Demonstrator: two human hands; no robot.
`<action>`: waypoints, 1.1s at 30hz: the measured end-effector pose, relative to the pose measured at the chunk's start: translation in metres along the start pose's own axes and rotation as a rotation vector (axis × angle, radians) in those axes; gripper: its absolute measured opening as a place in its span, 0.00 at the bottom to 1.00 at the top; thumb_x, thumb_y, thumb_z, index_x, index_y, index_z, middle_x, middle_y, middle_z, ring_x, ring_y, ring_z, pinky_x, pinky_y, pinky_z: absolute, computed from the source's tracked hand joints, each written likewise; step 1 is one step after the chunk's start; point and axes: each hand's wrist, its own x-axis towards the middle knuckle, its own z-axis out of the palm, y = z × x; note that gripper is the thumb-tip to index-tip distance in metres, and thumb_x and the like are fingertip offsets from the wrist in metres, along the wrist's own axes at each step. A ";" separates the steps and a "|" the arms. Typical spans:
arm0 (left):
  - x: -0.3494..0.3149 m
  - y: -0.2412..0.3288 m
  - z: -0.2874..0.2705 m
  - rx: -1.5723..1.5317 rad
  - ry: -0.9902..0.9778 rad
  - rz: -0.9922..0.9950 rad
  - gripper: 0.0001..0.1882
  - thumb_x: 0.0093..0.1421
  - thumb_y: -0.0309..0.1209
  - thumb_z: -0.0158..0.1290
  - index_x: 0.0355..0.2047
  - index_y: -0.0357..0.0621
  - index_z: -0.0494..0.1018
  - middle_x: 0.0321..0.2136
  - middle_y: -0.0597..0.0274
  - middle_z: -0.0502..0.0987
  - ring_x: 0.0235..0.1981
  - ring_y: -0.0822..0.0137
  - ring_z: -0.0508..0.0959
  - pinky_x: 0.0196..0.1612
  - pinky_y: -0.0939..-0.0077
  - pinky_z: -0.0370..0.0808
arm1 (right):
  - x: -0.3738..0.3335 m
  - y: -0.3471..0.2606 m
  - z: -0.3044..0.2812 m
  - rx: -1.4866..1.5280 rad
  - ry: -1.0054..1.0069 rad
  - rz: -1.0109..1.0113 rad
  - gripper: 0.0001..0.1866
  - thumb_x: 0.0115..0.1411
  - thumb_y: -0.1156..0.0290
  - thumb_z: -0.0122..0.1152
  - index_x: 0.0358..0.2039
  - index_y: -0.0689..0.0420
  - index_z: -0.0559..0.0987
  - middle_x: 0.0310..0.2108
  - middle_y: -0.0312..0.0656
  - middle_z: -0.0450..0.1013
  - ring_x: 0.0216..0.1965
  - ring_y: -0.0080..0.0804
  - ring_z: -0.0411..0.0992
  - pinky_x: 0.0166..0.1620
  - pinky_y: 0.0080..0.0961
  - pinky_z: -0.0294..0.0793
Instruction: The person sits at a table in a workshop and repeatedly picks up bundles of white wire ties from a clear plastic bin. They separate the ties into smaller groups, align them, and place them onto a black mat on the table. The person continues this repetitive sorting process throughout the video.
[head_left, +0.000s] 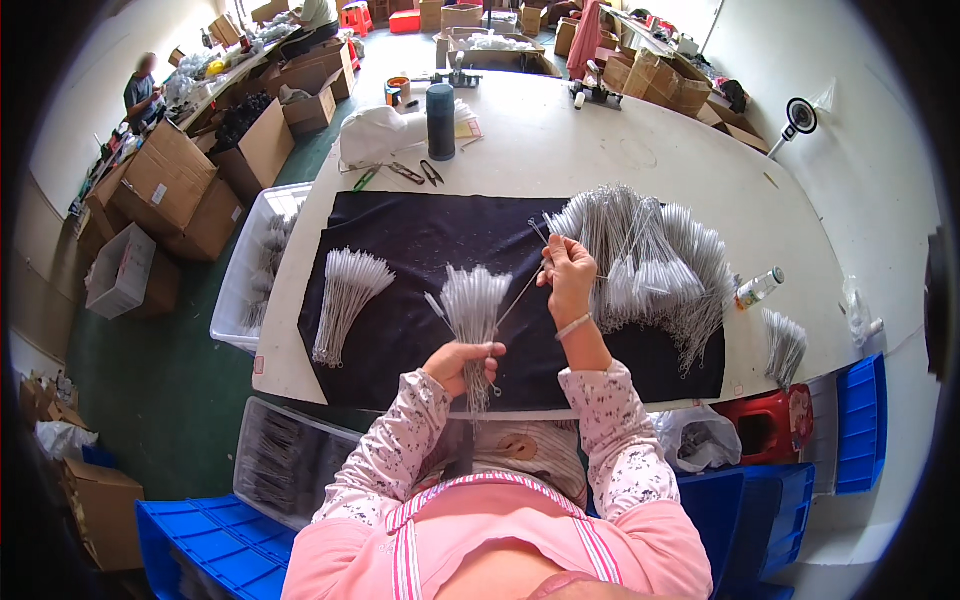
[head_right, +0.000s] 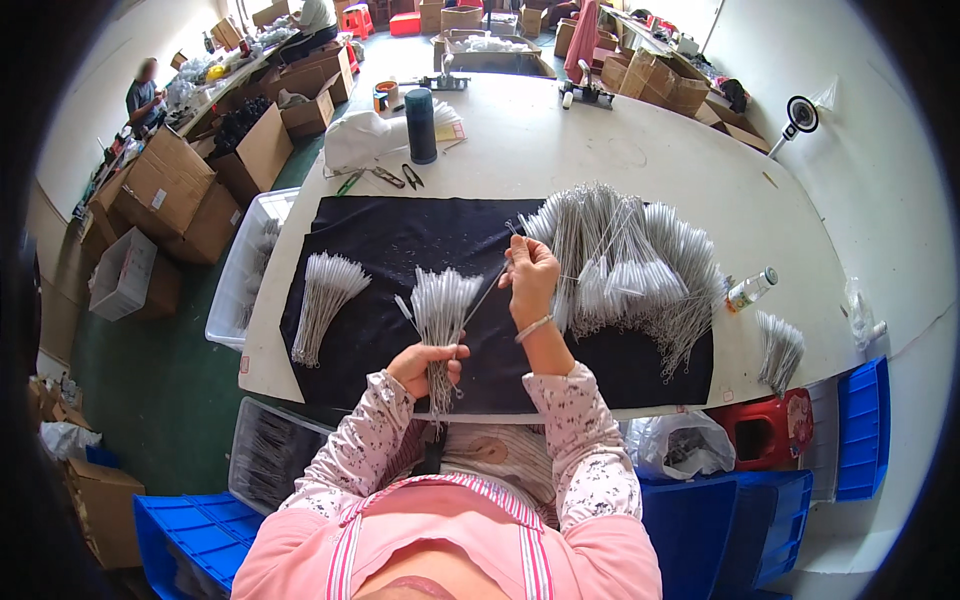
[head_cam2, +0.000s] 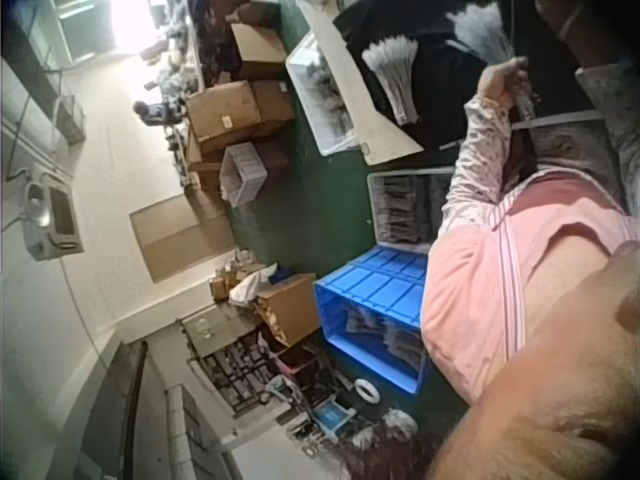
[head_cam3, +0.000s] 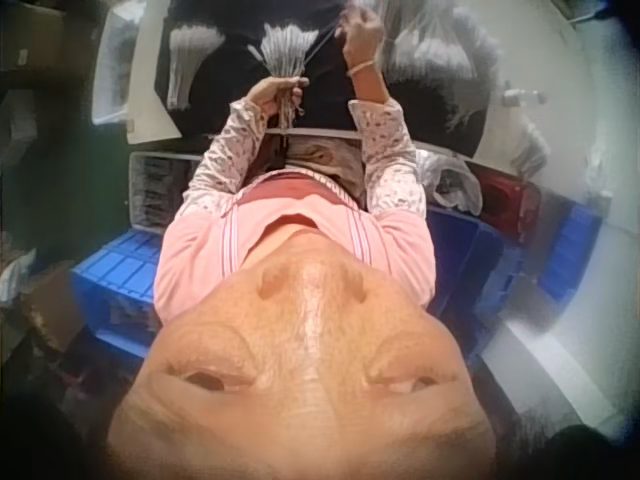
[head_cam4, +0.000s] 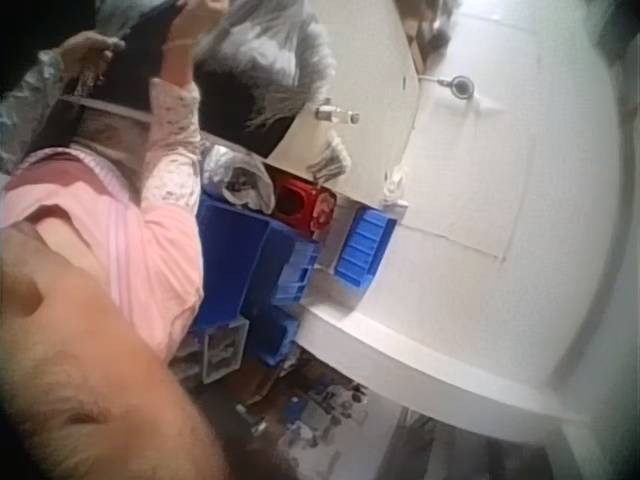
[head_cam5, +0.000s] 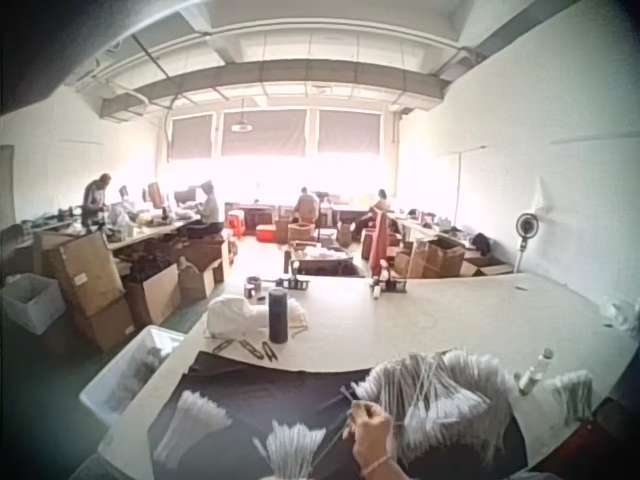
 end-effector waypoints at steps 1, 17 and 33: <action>-0.011 -0.001 0.006 0.067 0.017 0.020 0.18 0.60 0.23 0.50 0.51 0.43 0.65 0.36 0.57 0.75 0.26 0.70 0.75 0.28 0.73 0.75 | 0.004 0.008 0.000 -0.026 -0.043 0.056 0.10 0.62 0.70 0.56 0.29 0.64 0.75 0.21 0.37 0.71 0.11 0.14 0.60 0.11 0.16 0.63; -0.061 0.008 0.009 0.068 0.042 0.241 0.14 0.61 0.27 0.49 0.48 0.39 0.66 0.34 0.57 0.74 0.28 0.68 0.75 0.31 0.71 0.75 | -0.052 -0.018 0.049 0.014 -0.096 -0.271 0.07 0.65 0.71 0.52 0.32 0.61 0.74 0.21 0.36 0.70 0.13 0.13 0.60 0.15 0.14 0.64; -0.070 -0.003 -0.003 0.041 -0.010 0.239 0.11 0.60 0.27 0.51 0.41 0.34 0.71 0.29 0.56 0.75 0.28 0.66 0.77 0.32 0.71 0.78 | -0.071 -0.076 0.066 0.199 -0.248 -0.061 0.12 0.64 0.66 0.53 0.29 0.62 0.75 0.22 0.40 0.71 0.14 0.15 0.60 0.16 0.16 0.65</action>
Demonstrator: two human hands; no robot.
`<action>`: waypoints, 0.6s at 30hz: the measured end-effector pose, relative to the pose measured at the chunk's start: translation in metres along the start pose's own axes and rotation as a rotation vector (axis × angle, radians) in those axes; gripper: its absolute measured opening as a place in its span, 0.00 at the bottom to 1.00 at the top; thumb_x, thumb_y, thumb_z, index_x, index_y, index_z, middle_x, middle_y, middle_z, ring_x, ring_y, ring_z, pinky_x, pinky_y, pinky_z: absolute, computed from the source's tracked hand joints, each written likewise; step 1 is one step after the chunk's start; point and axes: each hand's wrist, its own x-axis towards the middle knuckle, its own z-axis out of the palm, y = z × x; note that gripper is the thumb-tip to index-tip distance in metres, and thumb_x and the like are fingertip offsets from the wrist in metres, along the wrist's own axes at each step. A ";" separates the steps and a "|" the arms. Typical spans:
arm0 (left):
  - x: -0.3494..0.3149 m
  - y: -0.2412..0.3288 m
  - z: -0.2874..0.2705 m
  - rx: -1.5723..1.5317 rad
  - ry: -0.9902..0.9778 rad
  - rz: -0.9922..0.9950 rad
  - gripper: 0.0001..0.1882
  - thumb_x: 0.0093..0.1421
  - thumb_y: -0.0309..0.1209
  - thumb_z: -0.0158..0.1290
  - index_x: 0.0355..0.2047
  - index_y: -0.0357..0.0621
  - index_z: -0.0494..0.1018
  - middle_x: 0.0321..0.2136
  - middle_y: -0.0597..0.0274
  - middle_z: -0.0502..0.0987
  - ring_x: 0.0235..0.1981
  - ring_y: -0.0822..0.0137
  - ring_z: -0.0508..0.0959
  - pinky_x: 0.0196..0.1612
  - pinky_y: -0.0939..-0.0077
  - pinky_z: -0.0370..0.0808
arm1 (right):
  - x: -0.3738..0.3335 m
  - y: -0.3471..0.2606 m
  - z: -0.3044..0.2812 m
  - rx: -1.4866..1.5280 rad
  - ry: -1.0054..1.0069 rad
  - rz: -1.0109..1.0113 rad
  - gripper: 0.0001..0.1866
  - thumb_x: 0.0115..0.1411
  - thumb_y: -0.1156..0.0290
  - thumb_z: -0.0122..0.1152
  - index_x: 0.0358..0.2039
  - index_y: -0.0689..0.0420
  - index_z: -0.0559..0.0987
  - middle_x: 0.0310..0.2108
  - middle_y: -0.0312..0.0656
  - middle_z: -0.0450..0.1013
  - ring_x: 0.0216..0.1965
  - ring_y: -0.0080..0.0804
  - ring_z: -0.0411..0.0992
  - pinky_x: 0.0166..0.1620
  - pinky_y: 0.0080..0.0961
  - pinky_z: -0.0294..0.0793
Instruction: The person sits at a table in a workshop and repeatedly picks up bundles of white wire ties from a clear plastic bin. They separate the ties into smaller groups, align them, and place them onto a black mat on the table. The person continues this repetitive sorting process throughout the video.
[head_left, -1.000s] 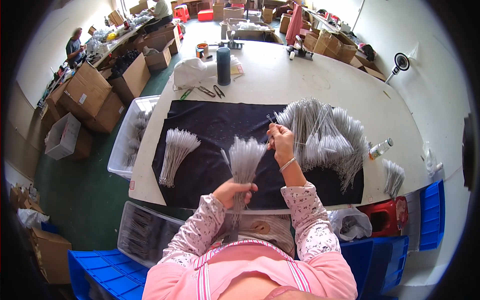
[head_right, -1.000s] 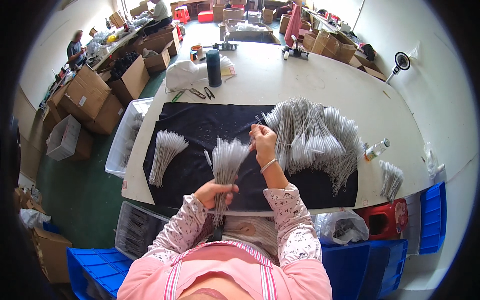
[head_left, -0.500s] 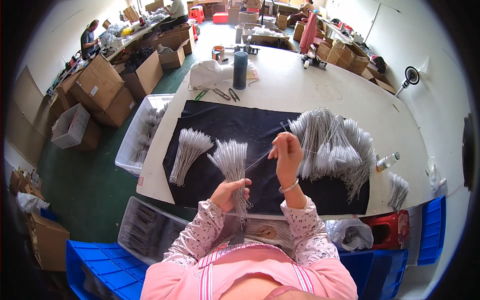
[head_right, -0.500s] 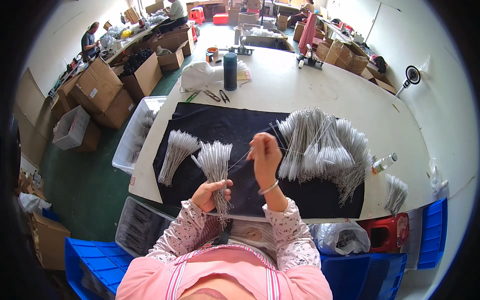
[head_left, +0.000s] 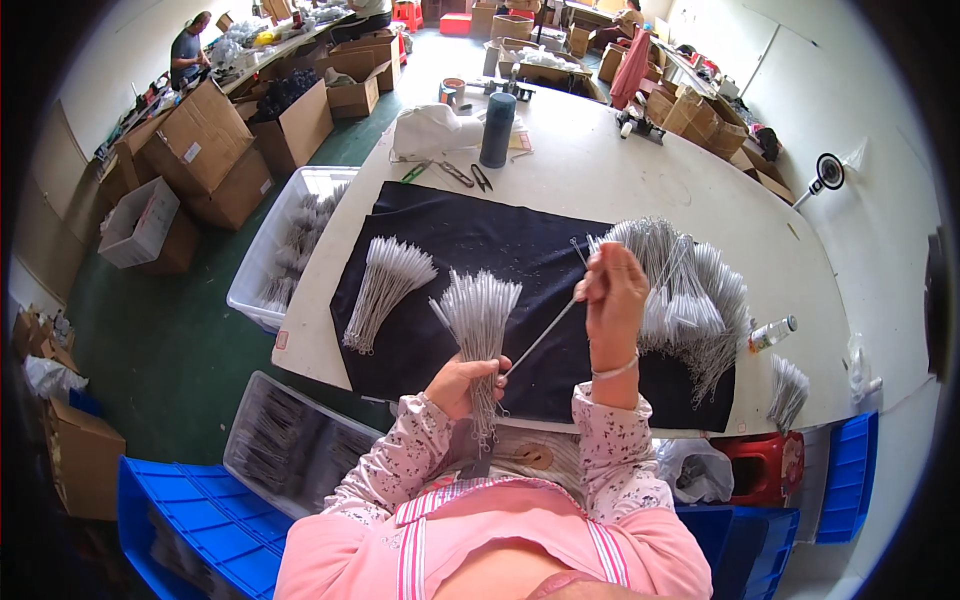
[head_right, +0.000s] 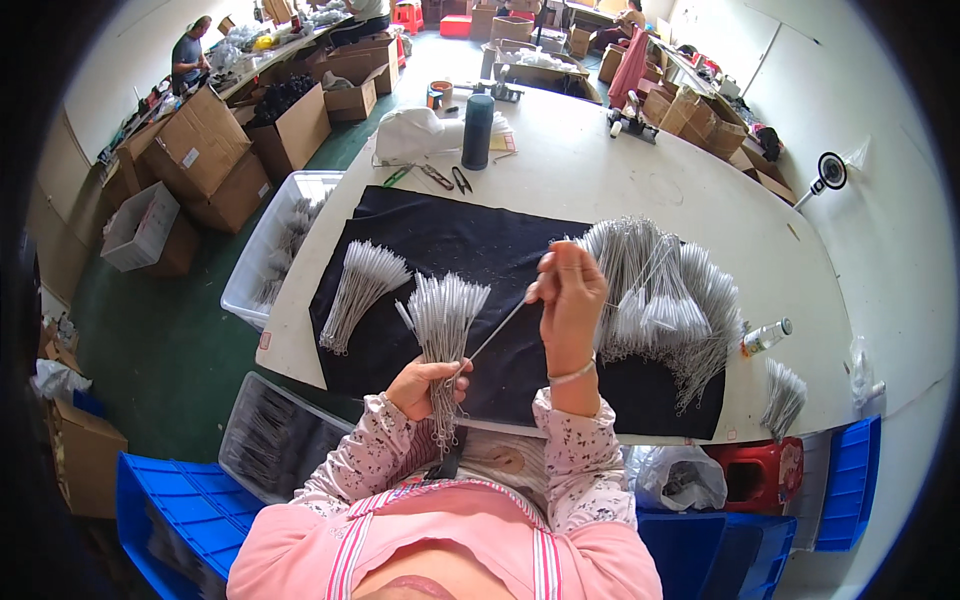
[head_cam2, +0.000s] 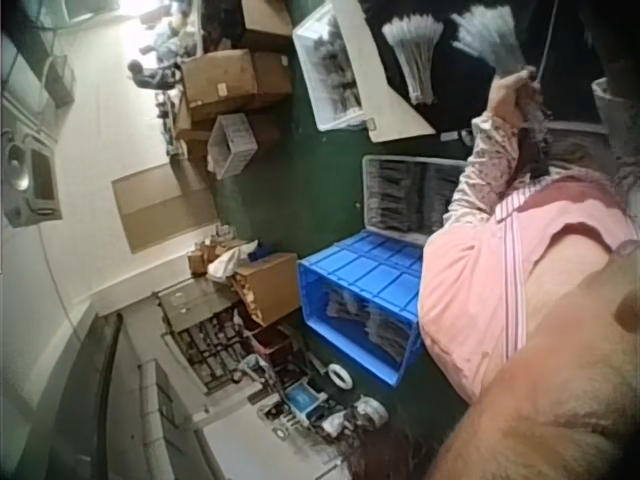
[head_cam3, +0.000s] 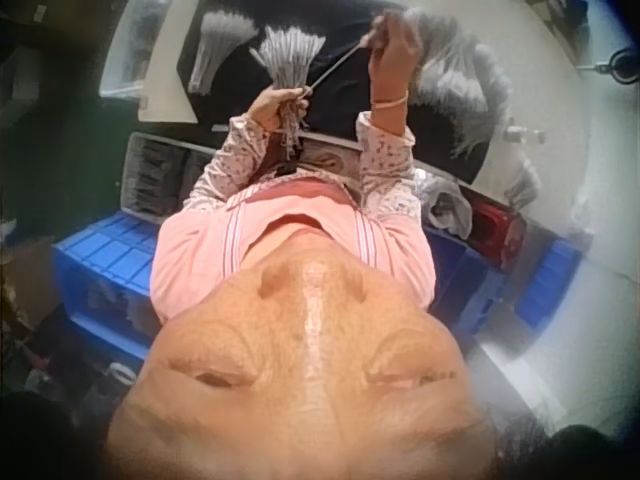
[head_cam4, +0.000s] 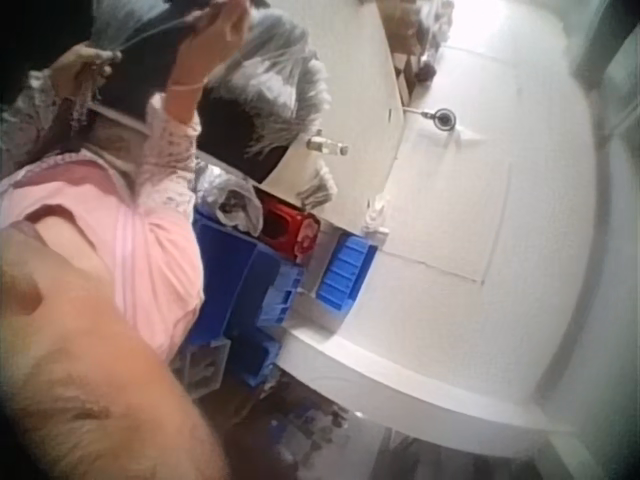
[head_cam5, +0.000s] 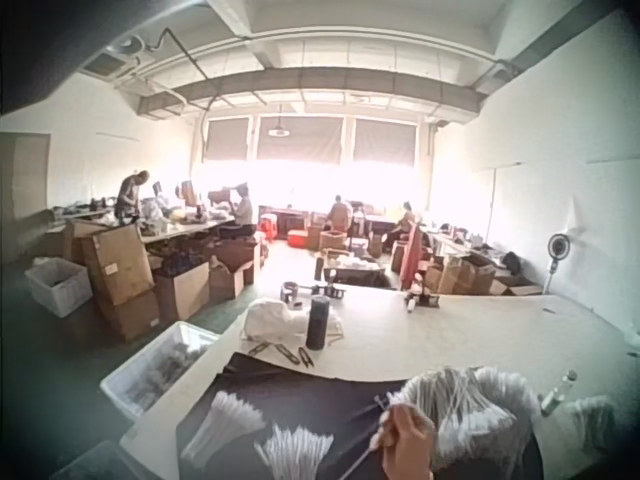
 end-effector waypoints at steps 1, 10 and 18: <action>-0.005 0.003 0.007 -0.007 -0.031 -0.012 0.12 0.60 0.28 0.51 0.42 0.34 0.70 0.30 0.56 0.75 0.29 0.66 0.77 0.32 0.70 0.78 | 0.008 0.014 -0.010 -0.059 -0.017 0.052 0.12 0.63 0.66 0.54 0.29 0.62 0.75 0.21 0.40 0.71 0.14 0.14 0.59 0.14 0.15 0.63; -0.025 0.007 0.013 -0.091 -0.115 -0.036 0.21 0.60 0.27 0.52 0.53 0.41 0.63 0.37 0.61 0.73 0.29 0.70 0.73 0.30 0.73 0.75 | -0.011 0.107 -0.030 -0.759 -0.168 -0.034 0.14 0.57 0.64 0.63 0.27 0.65 0.78 0.12 0.28 0.66 0.15 0.15 0.60 0.20 0.17 0.62; -0.029 0.019 -0.023 -0.239 -0.046 0.000 0.16 0.63 0.26 0.49 0.52 0.43 0.65 0.38 0.67 0.74 0.29 0.73 0.72 0.30 0.75 0.72 | -0.023 0.045 -0.007 -1.354 -0.799 -0.785 0.36 0.46 0.50 0.65 0.52 0.59 0.70 0.50 0.45 0.69 0.55 0.39 0.65 0.55 0.40 0.62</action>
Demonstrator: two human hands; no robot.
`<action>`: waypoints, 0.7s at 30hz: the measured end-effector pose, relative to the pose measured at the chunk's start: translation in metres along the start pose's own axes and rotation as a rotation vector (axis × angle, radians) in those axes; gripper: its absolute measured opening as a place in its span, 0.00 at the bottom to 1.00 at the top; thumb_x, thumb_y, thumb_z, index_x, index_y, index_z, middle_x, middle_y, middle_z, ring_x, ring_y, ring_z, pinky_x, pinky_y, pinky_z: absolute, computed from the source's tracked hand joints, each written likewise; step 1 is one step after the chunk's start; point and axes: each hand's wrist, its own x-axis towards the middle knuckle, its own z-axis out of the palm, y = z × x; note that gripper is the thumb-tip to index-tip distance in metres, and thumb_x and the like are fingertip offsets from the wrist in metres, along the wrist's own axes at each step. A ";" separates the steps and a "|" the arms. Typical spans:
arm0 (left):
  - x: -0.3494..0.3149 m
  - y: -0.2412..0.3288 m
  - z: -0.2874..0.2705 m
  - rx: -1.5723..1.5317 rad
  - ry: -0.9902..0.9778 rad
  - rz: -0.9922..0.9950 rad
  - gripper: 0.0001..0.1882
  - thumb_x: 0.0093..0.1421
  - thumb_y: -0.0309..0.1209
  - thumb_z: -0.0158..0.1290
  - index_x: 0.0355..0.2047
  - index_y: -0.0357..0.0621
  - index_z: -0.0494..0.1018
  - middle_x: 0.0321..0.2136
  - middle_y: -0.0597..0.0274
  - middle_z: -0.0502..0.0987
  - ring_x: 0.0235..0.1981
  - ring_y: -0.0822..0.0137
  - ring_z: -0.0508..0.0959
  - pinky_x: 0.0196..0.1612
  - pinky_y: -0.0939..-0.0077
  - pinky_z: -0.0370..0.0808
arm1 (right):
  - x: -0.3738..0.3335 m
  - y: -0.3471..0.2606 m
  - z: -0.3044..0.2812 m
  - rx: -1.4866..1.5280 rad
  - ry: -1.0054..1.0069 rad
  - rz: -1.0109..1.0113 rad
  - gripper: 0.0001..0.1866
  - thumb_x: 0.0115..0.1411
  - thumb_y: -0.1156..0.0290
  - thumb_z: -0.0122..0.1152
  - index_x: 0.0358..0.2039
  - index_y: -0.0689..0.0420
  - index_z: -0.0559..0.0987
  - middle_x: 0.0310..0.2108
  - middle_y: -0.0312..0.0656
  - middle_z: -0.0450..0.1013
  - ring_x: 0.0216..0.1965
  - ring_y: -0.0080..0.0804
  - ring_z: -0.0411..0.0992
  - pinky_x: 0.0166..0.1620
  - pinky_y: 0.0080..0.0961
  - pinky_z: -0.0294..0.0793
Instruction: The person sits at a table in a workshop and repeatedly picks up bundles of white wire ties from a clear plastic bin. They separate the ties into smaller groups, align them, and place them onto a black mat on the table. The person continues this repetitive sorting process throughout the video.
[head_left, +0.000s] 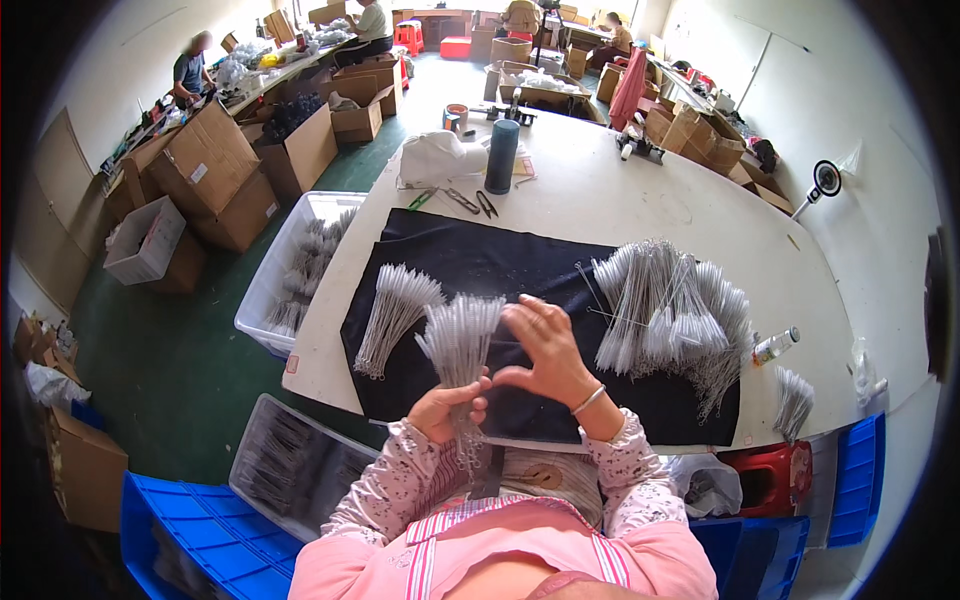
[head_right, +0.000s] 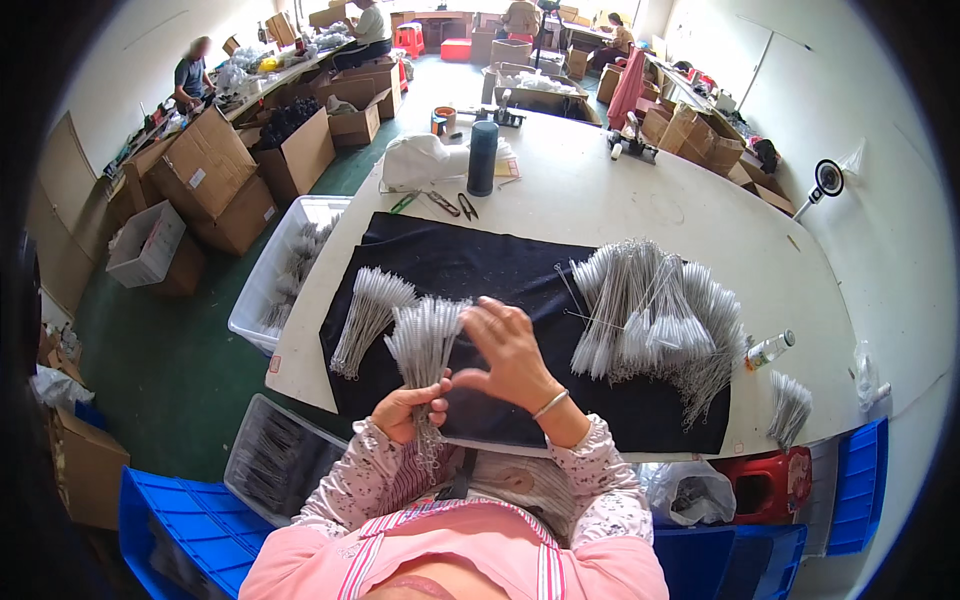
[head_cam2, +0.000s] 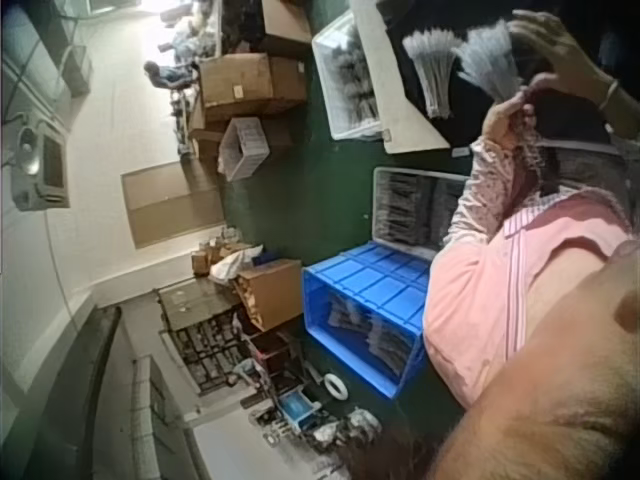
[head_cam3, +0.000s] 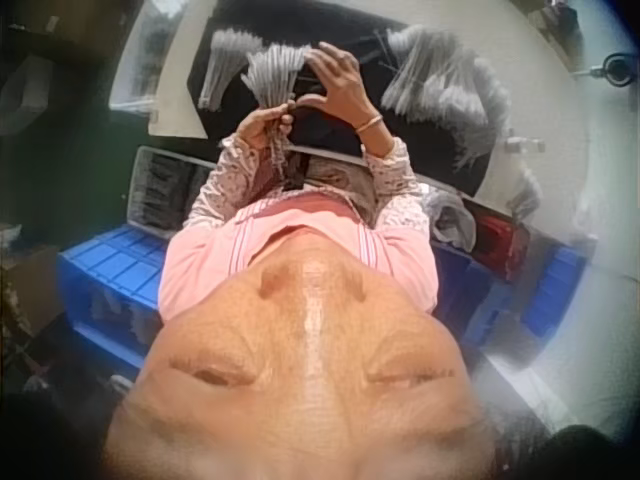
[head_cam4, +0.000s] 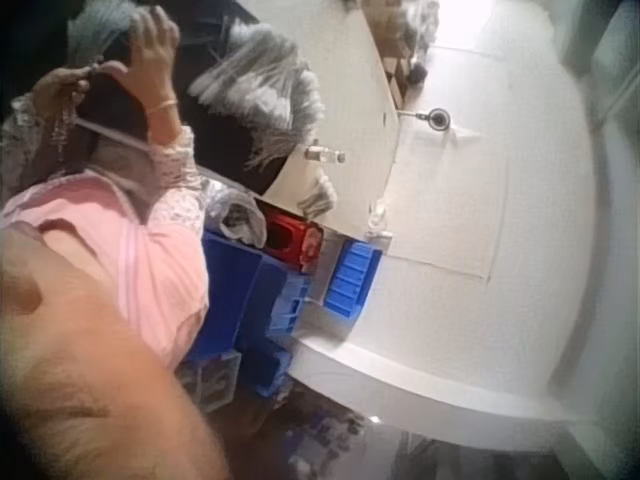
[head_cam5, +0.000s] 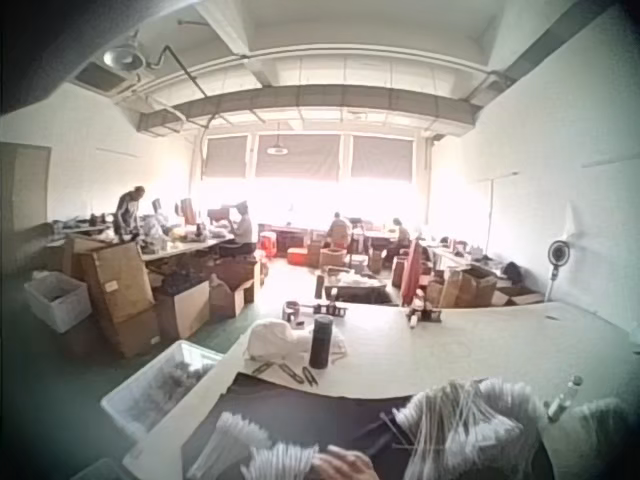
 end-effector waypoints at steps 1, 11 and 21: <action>-0.003 0.004 0.003 0.009 0.007 0.000 0.16 0.63 0.26 0.48 0.51 0.42 0.65 0.36 0.65 0.74 0.28 0.73 0.72 0.30 0.77 0.71 | -0.004 -0.006 -0.004 0.034 -0.161 -0.038 0.36 0.46 0.51 0.62 0.54 0.55 0.70 0.57 0.41 0.63 0.64 0.39 0.53 0.63 0.45 0.47; -0.024 -0.007 0.037 0.246 -0.164 -0.438 0.10 0.63 0.29 0.48 0.42 0.36 0.68 0.27 0.52 0.75 0.21 0.68 0.76 0.23 0.78 0.75 | -0.021 -0.028 0.018 0.066 -0.179 -0.374 0.17 0.47 0.66 0.57 0.39 0.53 0.76 0.42 0.35 0.72 0.51 0.34 0.68 0.60 0.40 0.61; -0.008 0.024 0.048 0.507 -0.173 0.020 0.36 0.61 0.59 0.40 0.40 0.31 0.71 0.28 0.46 0.76 0.19 0.65 0.76 0.19 0.78 0.72 | -0.019 -0.013 0.021 0.572 0.034 0.150 0.15 0.40 0.74 0.66 0.32 0.58 0.77 0.30 0.41 0.75 0.33 0.40 0.74 0.39 0.33 0.73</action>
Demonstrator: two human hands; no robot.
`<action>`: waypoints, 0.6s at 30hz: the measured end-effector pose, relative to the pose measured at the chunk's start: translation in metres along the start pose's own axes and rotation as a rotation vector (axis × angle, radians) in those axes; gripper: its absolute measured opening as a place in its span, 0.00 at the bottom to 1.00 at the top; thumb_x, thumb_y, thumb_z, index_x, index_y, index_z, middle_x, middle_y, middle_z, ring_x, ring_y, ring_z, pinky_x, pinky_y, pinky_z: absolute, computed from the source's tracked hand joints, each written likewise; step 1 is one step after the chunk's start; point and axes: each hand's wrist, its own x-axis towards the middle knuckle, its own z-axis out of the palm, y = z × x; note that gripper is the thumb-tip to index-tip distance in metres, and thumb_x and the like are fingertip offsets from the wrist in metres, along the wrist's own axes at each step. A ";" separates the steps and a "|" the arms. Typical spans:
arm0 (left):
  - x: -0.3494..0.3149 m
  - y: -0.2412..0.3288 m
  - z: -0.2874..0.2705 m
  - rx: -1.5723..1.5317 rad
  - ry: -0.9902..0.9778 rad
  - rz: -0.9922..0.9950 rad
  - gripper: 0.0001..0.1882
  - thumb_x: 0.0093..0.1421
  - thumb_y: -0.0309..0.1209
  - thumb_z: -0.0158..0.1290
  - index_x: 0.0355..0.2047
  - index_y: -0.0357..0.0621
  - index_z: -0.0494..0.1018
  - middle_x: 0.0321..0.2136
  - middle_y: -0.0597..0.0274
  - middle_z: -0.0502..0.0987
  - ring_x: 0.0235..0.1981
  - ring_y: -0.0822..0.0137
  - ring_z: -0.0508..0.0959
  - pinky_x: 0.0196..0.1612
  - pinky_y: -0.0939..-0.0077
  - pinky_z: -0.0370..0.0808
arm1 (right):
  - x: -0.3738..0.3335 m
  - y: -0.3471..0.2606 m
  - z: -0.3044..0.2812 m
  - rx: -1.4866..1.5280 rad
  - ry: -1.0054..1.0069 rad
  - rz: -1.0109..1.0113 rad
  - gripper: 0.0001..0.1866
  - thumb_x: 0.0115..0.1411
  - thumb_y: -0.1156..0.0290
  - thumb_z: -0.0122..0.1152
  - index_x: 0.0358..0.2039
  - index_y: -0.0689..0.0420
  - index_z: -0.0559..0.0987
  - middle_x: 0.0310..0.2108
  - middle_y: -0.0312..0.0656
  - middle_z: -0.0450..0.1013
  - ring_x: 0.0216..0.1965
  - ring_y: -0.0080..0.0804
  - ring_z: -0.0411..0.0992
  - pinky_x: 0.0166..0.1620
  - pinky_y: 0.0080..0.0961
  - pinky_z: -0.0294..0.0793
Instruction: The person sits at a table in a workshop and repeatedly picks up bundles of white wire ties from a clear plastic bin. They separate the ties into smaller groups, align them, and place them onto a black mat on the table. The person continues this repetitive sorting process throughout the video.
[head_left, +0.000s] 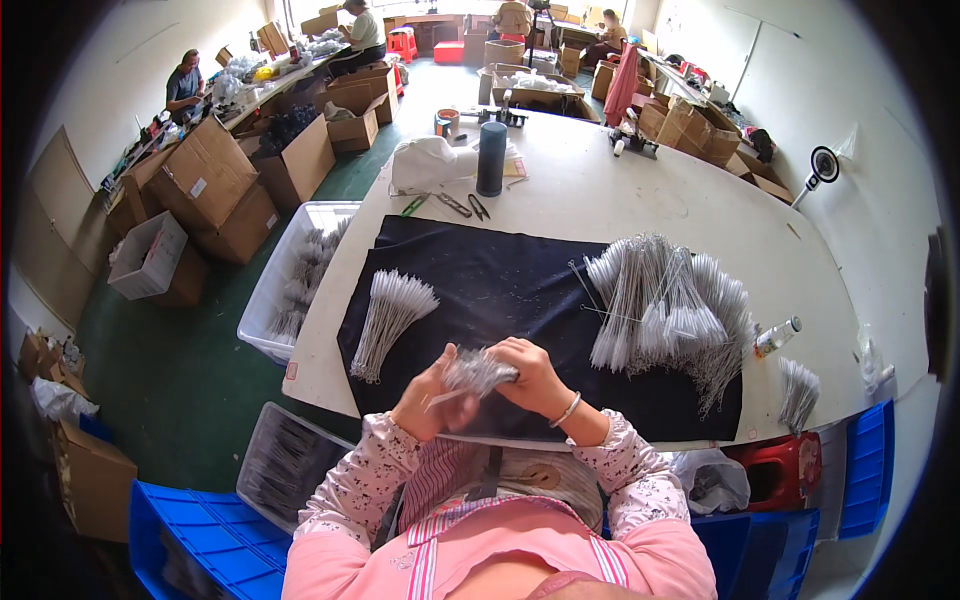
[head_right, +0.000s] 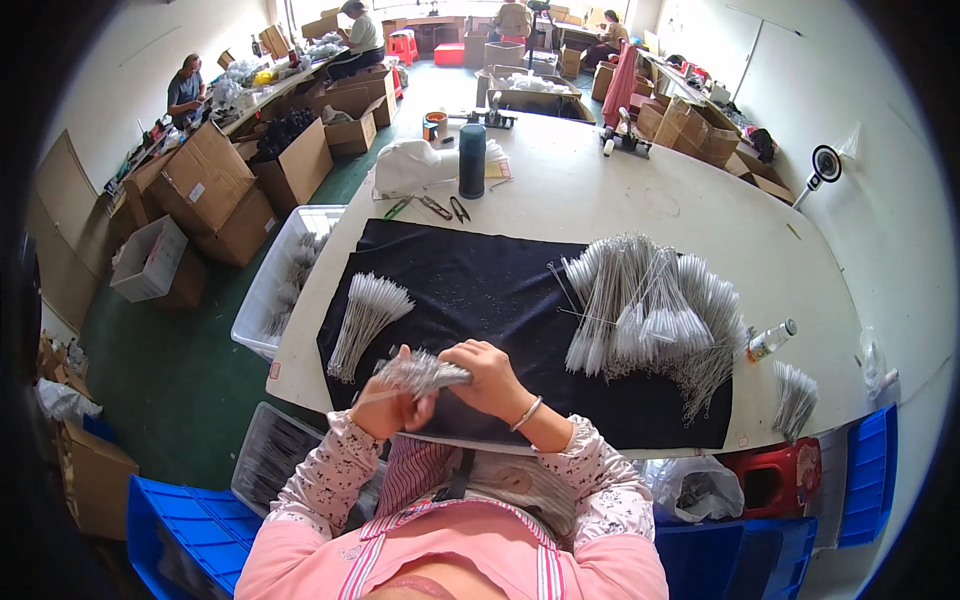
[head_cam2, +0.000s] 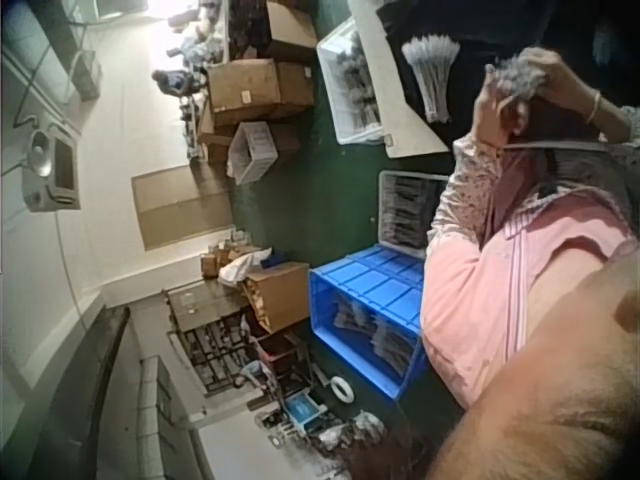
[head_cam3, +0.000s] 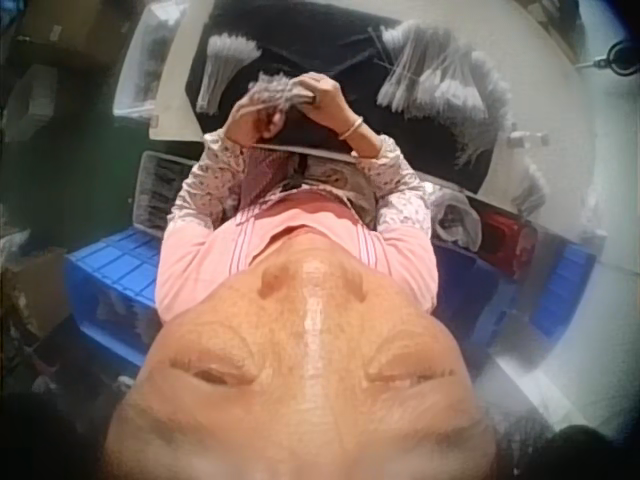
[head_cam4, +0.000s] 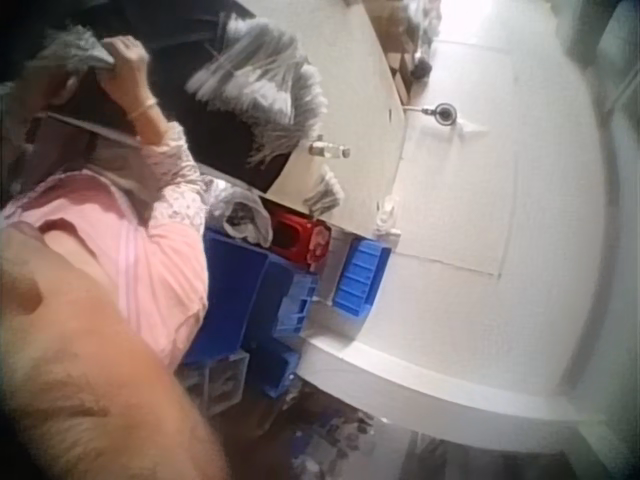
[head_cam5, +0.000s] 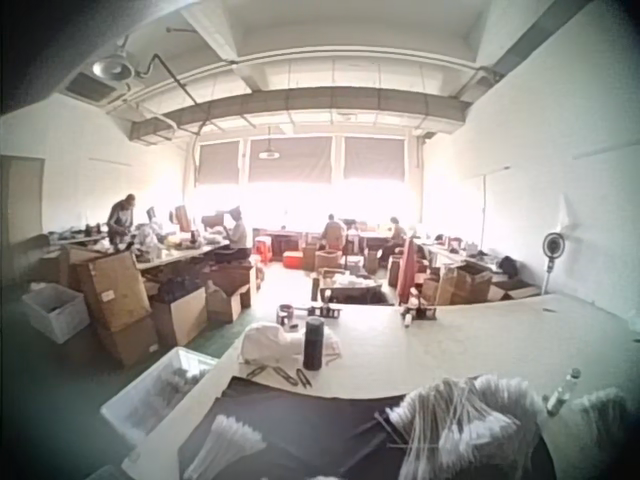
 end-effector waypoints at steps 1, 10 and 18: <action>-0.003 0.011 0.011 0.383 0.311 0.137 0.30 0.60 0.54 0.46 0.39 0.33 0.73 0.29 0.51 0.76 0.20 0.68 0.75 0.22 0.80 0.72 | -0.001 0.003 -0.003 0.076 0.021 0.072 0.15 0.41 0.76 0.67 0.33 0.58 0.78 0.29 0.42 0.75 0.33 0.40 0.74 0.38 0.32 0.73; 0.036 0.015 0.053 1.053 -0.090 0.753 0.15 0.51 0.25 0.60 0.39 0.36 0.72 0.29 0.59 0.78 0.31 0.69 0.77 0.40 0.77 0.73 | -0.020 0.021 0.007 0.004 -0.162 -0.206 0.30 0.41 0.68 0.72 0.47 0.59 0.73 0.41 0.43 0.73 0.47 0.32 0.69 0.49 0.28 0.69; 0.063 0.023 0.060 0.680 0.073 0.540 0.06 0.61 0.25 0.53 0.39 0.42 0.70 0.31 0.69 0.73 0.31 0.81 0.70 0.34 0.84 0.69 | 0.008 -0.020 -0.056 0.498 0.267 0.011 0.35 0.53 0.48 0.59 0.52 0.62 0.70 0.48 0.49 0.71 0.54 0.37 0.66 0.58 0.36 0.60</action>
